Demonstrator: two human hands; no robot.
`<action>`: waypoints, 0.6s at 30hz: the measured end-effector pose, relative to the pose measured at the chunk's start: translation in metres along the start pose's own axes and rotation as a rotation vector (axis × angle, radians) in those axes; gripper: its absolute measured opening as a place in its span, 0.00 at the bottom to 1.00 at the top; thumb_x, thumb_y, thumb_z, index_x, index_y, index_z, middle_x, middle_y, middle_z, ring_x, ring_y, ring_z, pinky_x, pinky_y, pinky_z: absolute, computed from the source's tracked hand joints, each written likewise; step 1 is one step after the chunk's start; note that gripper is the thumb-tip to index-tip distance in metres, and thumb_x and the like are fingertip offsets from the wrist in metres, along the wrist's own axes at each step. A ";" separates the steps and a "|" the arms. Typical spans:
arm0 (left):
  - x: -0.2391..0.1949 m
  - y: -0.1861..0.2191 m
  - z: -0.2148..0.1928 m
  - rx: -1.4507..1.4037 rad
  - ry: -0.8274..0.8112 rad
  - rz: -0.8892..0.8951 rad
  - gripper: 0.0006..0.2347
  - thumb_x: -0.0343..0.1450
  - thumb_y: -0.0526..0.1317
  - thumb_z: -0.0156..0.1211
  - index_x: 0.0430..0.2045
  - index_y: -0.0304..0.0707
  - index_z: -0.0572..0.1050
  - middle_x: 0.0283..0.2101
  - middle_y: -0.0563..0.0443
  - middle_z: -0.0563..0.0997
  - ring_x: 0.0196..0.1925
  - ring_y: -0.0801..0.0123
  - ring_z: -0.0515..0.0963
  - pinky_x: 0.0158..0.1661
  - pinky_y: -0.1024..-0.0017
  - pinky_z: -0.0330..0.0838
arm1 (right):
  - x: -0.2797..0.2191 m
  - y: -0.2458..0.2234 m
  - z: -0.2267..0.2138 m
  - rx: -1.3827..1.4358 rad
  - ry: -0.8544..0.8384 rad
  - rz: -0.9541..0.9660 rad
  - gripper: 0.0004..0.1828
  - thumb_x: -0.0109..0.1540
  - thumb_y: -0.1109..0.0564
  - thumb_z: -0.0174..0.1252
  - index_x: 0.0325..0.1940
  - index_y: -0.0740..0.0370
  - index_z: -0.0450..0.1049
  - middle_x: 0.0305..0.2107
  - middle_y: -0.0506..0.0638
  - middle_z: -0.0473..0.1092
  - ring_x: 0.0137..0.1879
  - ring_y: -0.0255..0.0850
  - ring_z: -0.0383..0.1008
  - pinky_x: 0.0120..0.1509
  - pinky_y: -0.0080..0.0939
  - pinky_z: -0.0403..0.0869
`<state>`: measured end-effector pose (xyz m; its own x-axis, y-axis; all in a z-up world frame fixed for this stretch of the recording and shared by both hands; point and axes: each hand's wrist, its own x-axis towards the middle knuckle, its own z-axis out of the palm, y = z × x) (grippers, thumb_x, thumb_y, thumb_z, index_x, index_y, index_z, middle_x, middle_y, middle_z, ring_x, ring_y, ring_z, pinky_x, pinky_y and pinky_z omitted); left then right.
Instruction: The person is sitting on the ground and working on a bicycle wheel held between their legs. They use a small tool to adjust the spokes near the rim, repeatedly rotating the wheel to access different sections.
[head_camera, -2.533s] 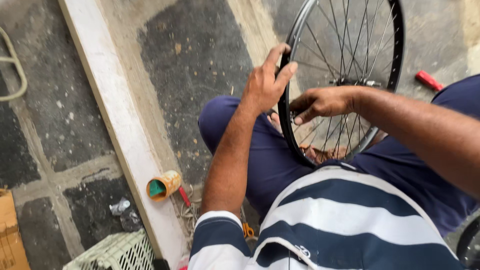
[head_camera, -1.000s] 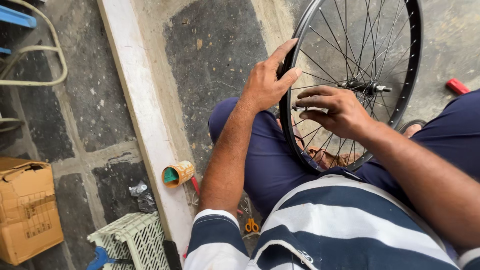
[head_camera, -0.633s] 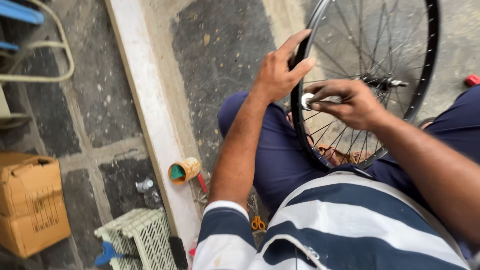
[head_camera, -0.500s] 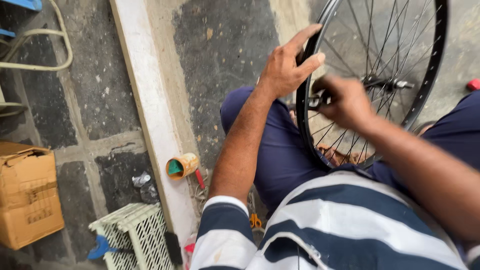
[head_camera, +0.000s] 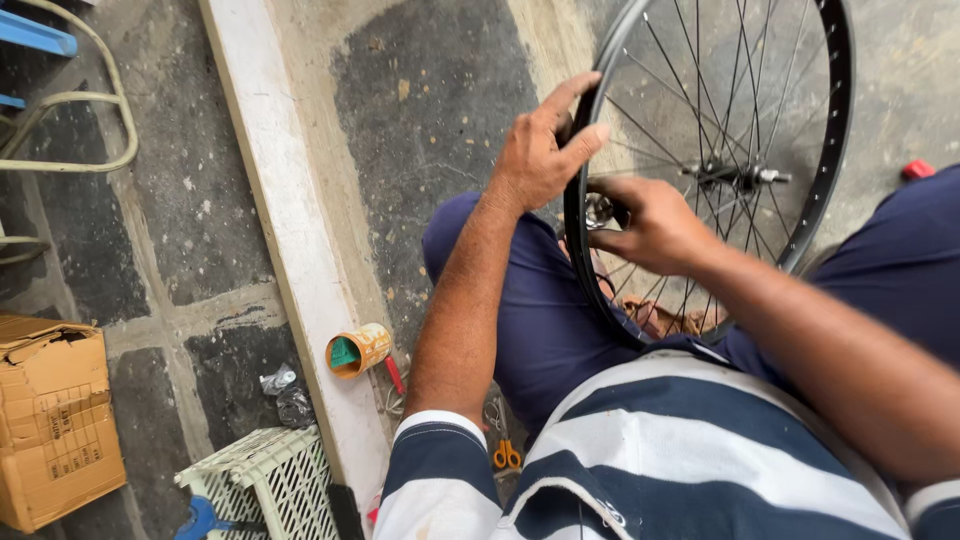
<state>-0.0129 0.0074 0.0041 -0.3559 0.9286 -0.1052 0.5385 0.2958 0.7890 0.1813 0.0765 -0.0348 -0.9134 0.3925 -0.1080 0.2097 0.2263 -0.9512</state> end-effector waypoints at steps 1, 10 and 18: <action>0.001 0.000 0.000 -0.034 -0.001 0.024 0.27 0.73 0.53 0.62 0.67 0.47 0.66 0.22 0.59 0.76 0.25 0.78 0.77 0.31 0.70 0.75 | -0.001 0.004 -0.005 0.132 -0.023 -0.012 0.22 0.56 0.60 0.71 0.53 0.62 0.76 0.41 0.50 0.75 0.47 0.37 0.77 0.53 0.41 0.78; -0.003 -0.003 -0.002 -0.051 0.010 0.073 0.25 0.76 0.51 0.62 0.68 0.48 0.66 0.26 0.59 0.77 0.28 0.76 0.77 0.34 0.70 0.74 | 0.005 0.007 0.011 -0.155 0.108 0.049 0.17 0.55 0.56 0.70 0.45 0.61 0.76 0.36 0.53 0.77 0.44 0.42 0.78 0.51 0.46 0.78; -0.005 -0.005 -0.002 0.014 -0.014 0.001 0.27 0.74 0.53 0.62 0.68 0.50 0.65 0.22 0.59 0.76 0.25 0.74 0.78 0.32 0.69 0.73 | 0.019 0.010 -0.031 0.136 -0.306 -0.019 0.26 0.56 0.52 0.70 0.55 0.58 0.71 0.46 0.51 0.75 0.51 0.47 0.77 0.55 0.48 0.72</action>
<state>-0.0151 0.0013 0.0017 -0.3450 0.9317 -0.1133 0.5492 0.2982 0.7807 0.1774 0.1141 -0.0374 -0.9835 0.0988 -0.1517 0.1617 0.1023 -0.9815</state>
